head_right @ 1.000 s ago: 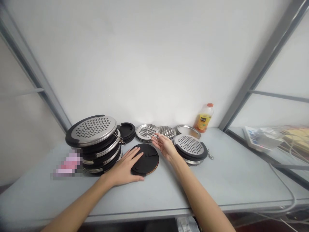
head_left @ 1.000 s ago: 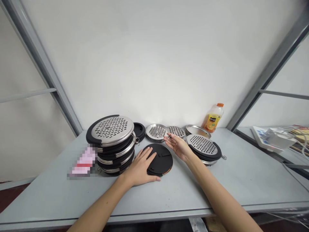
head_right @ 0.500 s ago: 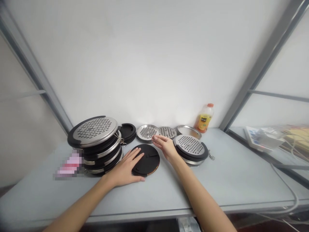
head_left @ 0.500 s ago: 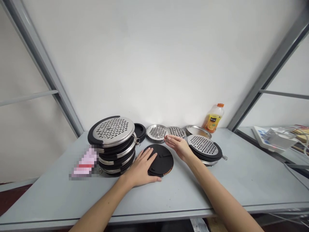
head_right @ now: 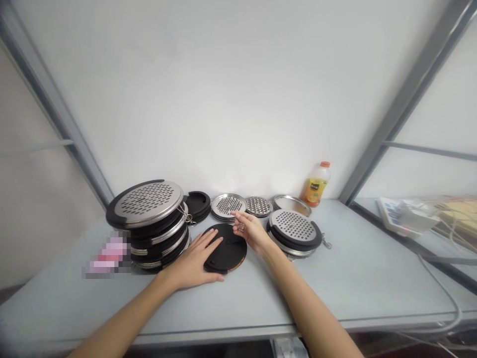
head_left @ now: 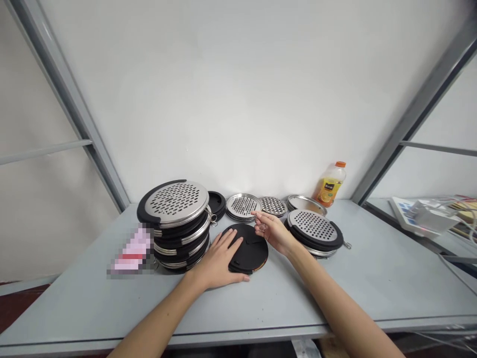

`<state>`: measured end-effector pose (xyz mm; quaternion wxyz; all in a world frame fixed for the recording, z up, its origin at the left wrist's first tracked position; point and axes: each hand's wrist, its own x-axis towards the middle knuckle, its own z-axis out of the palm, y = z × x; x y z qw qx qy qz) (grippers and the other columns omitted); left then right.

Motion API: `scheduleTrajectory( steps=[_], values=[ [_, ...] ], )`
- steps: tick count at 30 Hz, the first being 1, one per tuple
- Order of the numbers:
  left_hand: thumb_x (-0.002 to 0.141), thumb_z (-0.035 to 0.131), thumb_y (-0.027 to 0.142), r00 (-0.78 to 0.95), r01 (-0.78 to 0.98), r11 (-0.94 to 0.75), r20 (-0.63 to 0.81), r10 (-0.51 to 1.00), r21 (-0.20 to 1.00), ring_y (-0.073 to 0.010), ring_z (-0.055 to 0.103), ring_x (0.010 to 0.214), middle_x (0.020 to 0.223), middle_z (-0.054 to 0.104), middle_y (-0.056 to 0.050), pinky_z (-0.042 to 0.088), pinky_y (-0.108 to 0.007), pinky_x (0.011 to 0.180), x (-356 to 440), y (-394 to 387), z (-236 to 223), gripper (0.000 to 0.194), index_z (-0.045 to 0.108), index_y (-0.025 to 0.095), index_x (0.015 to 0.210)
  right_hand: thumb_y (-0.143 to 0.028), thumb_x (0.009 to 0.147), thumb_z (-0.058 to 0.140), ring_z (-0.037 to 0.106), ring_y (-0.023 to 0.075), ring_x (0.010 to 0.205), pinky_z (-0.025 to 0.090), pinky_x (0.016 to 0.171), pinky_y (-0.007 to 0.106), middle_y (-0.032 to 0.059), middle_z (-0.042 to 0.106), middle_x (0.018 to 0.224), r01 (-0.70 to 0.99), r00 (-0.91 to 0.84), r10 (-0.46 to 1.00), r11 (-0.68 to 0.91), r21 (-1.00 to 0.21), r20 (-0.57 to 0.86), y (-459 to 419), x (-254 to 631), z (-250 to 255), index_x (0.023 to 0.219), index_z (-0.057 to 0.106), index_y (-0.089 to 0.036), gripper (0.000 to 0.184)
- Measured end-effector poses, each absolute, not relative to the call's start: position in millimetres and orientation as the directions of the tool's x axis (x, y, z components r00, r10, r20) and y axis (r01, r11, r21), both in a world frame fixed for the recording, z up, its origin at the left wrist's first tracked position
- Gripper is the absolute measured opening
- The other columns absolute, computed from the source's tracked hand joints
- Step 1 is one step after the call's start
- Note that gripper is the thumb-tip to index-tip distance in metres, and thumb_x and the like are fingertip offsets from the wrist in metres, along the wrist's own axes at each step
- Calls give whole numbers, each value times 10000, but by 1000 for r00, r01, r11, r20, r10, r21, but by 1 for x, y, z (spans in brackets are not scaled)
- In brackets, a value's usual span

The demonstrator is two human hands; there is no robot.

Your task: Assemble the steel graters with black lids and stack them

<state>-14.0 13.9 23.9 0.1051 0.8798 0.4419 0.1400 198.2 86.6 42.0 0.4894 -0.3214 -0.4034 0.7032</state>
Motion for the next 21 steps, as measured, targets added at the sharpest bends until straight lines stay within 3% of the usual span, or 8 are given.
scheduleTrajectory(
  steps=[4,8,11,16,21],
  values=[
    [712,672,637,570,743,-591,167,805,314,-308,140,1434,1551,178,-153,192,-493,1151,-15,13,22,951,300,183,1460,-70,910,456,689,97,705,588,685,164,59,687,778,-608,-310,914,-403,-684,-262,92,203,43,979,610,-99,171],
    [708,676,637,569,739,-594,177,803,319,-306,144,1433,1555,175,-141,196,-490,1150,-15,13,22,954,287,206,1465,-83,935,310,671,186,1008,584,851,266,187,680,999,-718,-311,915,-404,-566,-259,95,213,47,1057,553,-49,274],
    [714,666,642,569,738,-592,172,804,324,-302,138,1435,1558,170,-132,191,-491,1151,-15,13,23,944,281,219,1466,-69,908,331,632,217,1099,566,906,315,207,665,1074,-704,-327,926,-371,-605,-188,94,217,46,1089,547,-47,283],
    [719,663,639,573,739,-591,157,804,323,-299,130,1437,1555,167,-144,189,-485,1152,-15,13,24,948,284,195,1467,20,817,494,630,173,1100,509,980,251,129,676,1135,-609,-363,931,-258,-750,-25,92,214,43,1058,615,-104,297],
    [716,667,640,574,724,-597,177,799,346,-305,134,1435,1555,177,-128,177,-501,1152,-16,14,22,936,292,219,1462,-51,826,579,651,148,1056,514,939,193,116,688,1128,-530,-395,919,-218,-819,11,90,210,43,1017,669,-101,217]
  ],
)
